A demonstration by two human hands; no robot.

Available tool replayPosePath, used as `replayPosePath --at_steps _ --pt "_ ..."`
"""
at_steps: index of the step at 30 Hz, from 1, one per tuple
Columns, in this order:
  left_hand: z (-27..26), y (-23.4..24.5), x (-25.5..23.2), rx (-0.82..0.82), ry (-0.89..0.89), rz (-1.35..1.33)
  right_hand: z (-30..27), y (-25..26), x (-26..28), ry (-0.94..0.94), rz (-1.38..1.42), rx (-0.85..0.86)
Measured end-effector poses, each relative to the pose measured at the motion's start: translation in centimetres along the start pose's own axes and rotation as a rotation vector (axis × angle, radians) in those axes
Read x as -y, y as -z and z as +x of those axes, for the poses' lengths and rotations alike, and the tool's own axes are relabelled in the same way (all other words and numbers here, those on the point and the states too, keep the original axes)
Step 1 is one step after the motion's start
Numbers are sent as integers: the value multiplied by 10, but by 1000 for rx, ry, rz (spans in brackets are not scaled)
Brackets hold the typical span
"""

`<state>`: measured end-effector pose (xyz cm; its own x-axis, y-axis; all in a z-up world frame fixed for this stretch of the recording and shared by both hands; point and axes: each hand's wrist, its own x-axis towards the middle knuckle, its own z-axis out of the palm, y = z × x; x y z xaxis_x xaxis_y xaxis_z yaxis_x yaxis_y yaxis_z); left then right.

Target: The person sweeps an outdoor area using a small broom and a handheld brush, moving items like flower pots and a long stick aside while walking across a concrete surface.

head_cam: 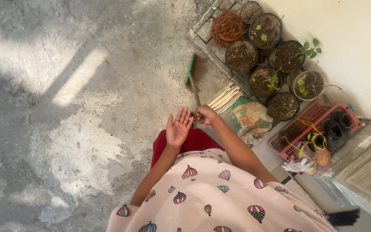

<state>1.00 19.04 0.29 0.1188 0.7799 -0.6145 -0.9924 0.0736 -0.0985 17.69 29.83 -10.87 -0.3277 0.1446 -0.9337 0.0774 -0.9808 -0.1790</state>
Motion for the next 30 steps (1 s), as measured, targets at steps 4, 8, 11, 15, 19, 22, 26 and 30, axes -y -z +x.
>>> replayPosePath --at_steps 4,8,11,15,19,22,26,30 --pt "-4 17 -10 51 -114 -178 22 -63 0 -78 -173 116" --pt "-5 31 -23 86 -189 -241 29 -86 -4 -125 -100 264" --pt "-5 37 -29 105 -195 -271 14 -82 -5 -131 -94 326" --pt "4 31 -35 140 -174 -281 -43 -66 -11 -18 -118 346" --pt "16 13 -40 153 -133 -228 -104 -67 -16 27 -86 228" --pt "20 -6 -46 113 -81 -163 -135 -74 -32 41 -6 104" --pt "20 -26 -53 89 -19 -72 -149 -78 -32 45 246 92" --pt "25 -41 -65 113 15 -27 -100 -62 -1 125 372 40"
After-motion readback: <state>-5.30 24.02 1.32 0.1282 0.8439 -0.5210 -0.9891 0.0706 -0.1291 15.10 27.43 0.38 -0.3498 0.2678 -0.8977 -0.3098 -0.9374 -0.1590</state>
